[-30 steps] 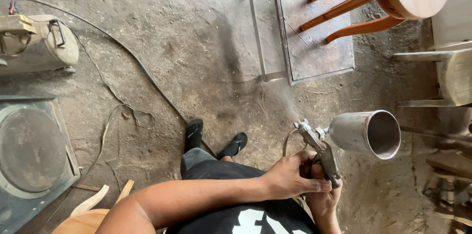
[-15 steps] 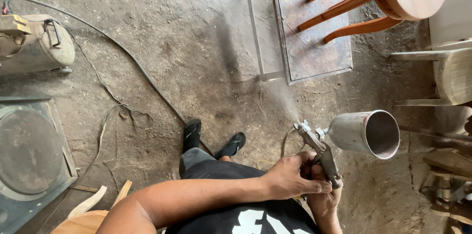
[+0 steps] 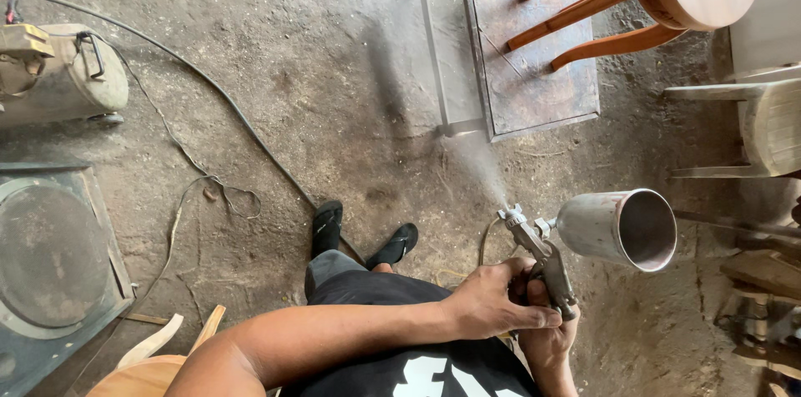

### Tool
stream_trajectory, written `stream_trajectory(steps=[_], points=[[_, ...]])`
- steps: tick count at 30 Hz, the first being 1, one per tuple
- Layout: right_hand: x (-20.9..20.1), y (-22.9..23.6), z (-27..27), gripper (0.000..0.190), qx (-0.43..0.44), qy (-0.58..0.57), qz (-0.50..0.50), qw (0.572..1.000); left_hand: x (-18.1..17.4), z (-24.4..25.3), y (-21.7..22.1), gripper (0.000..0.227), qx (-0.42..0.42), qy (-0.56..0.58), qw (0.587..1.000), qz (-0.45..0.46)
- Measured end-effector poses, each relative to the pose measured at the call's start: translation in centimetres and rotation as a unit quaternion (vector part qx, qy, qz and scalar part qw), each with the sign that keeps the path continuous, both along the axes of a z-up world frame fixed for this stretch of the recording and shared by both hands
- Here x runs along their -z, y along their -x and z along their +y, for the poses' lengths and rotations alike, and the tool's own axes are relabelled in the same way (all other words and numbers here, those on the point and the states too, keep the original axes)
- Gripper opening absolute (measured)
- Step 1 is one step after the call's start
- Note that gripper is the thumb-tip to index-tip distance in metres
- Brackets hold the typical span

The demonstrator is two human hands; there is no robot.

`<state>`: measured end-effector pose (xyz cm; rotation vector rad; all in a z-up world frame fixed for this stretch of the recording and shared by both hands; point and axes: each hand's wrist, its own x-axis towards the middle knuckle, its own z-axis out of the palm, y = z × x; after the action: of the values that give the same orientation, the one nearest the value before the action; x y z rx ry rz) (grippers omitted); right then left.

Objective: The person pours liquid into a container and then uses a spray gun to apply a finish to a wooden stool, rotating the stool to coat the legs and the seat.

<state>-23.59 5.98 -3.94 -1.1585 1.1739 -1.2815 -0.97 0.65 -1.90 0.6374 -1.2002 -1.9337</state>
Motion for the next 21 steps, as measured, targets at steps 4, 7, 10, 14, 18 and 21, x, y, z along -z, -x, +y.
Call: stream_trajectory(steps=[4, 7, 10, 14, 18, 21], points=[[0.59, 0.37, 0.22, 0.022, 0.006, 0.003, -0.012, 1.0, 0.02, 0.13, -0.04, 0.071, -0.003, 0.0, 1.0, -0.002], [0.89, 0.76, 0.32, 0.022, 0.002, 0.003, -0.02, 1.0, 0.07, 0.26, -0.07, 0.069, -0.002, -0.006, 1.0, 0.0], [0.84, 0.66, 0.29, 0.021, 0.017, -0.015, -0.045, 0.999, 0.04, 0.33, -0.05, 0.068, -0.009, -0.005, 1.0, -0.002], [0.61, -0.01, 0.63, 0.024, -0.005, 0.031, 0.022, 0.999, 0.05, 0.62, 0.02, 0.067, -0.013, -0.002, 1.0, -0.003], [0.57, -0.03, 0.78, 0.024, 0.001, 0.023, 0.032, 0.999, 0.14, 0.73, 0.12, 0.069, -0.017, 0.004, 1.0, -0.005], [0.9, 0.54, 0.87, 0.025, 0.024, -0.003, 0.014, 1.0, 0.48, 0.62, 0.2, 0.073, 0.011, 0.001, 1.0, -0.01]])
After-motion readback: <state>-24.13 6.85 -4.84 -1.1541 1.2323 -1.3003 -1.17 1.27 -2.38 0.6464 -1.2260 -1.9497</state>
